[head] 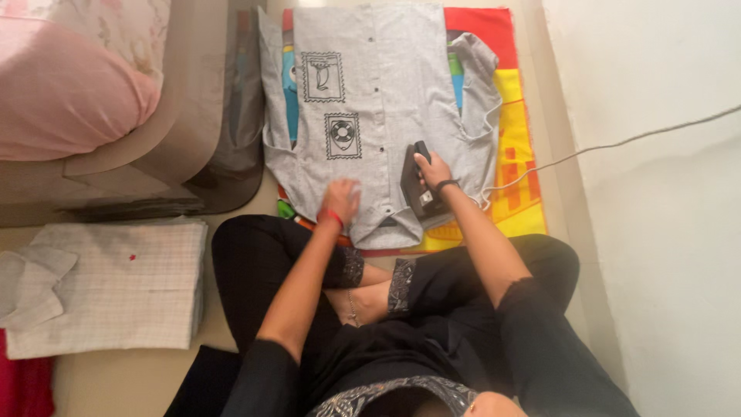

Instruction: The person irons a shirt by hand on a mat on the floor, smoothing the fabric and moving the iron over the front panels, collar, and sleeves.

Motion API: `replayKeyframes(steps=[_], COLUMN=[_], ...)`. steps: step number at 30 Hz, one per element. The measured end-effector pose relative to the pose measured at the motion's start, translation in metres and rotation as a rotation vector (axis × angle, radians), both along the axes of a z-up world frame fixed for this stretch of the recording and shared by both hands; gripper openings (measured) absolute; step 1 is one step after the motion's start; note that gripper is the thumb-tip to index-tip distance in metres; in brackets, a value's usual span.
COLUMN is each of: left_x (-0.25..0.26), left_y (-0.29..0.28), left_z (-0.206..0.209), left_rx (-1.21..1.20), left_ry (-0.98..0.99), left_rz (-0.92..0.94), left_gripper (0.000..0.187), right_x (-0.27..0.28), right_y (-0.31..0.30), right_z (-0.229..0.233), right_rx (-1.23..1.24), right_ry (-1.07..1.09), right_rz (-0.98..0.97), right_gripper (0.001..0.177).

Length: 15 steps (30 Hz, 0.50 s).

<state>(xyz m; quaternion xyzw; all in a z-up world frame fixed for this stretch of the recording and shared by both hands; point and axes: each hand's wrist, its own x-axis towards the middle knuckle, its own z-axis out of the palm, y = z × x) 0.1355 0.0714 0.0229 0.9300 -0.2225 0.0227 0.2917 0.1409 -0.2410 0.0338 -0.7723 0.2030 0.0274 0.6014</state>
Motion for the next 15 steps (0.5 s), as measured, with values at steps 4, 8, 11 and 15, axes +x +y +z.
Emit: replayKeyframes(steps=[4, 8, 11, 15], left_x=[-0.097, -0.147, -0.151, -0.139], left_y=[-0.051, -0.091, -0.108, -0.123], left_z=[0.005, 0.022, 0.035, 0.02], left_rx=[-0.393, -0.3, -0.162, -0.038], left_ry=[-0.004, 0.038, 0.027, 0.107], left_rz=[-0.067, -0.106, -0.038, 0.042], left_gripper=[0.016, 0.02, 0.027, 0.046], right_x=[0.03, 0.056, 0.068, 0.082], right_y=[-0.014, -0.03, -0.042, -0.051], right_z=[-0.004, -0.001, -0.001, -0.005], right_rx=[-0.124, -0.214, -0.246, -0.163], right_ry=[-0.038, -0.026, -0.017, -0.026], right_rz=[-0.031, -0.045, -0.036, -0.065], right_gripper=[0.045, 0.045, 0.045, 0.043])
